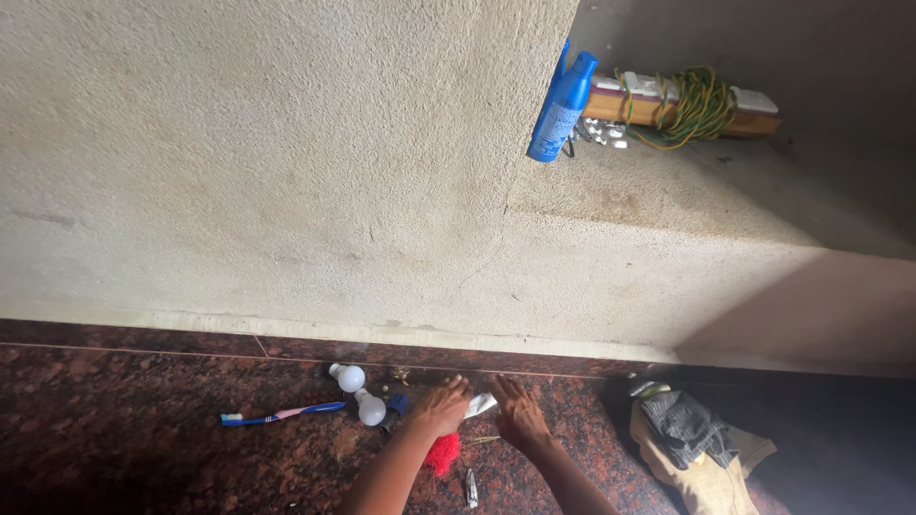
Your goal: The person moves several items including blue bottles, a red cloth, light bulbs, and a tube of toothpaste between the floor and a wall-recessed ledge, arranging them on the ledge.
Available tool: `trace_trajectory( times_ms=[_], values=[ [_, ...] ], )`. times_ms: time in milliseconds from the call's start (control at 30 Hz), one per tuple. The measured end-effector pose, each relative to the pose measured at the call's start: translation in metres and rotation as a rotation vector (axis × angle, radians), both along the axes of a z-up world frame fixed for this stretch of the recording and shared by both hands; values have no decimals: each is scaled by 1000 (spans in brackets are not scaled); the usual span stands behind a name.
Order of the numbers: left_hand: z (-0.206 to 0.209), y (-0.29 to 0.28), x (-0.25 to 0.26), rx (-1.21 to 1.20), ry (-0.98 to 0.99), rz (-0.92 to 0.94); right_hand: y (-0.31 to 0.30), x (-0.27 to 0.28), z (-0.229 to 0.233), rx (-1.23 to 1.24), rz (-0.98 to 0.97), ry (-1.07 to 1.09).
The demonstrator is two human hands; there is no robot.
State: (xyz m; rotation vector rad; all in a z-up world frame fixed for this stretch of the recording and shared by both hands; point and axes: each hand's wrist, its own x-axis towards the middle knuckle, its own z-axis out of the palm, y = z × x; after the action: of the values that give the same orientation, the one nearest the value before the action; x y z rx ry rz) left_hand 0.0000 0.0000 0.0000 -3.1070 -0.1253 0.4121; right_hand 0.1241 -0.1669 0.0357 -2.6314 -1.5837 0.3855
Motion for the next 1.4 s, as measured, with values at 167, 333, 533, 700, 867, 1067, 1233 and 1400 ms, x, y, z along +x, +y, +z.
trace_trajectory(
  times_ms=[167,333,533,700,867,1067,1233,1400],
  values=[
    [28,-19,-22,-341,47,188,1,-21,18,-70,47,66],
    [39,-27,-26,-376,64,202,-11,-21,6,-25,177,15],
    [-2,-25,-13,-331,54,223,-35,-10,14,-202,168,-73],
    [5,-29,-14,-201,-26,123,-48,-6,39,-314,-51,-57],
    [11,-35,-14,-216,-13,75,-39,-35,29,-347,-5,-142],
    [11,-37,-18,-233,-116,91,-22,-105,24,-281,-15,270],
    [25,-33,-25,-256,-57,148,-32,-101,-18,-73,-22,315],
    [4,-21,-16,-387,-35,271,-46,-98,-26,211,204,266]
  ],
)
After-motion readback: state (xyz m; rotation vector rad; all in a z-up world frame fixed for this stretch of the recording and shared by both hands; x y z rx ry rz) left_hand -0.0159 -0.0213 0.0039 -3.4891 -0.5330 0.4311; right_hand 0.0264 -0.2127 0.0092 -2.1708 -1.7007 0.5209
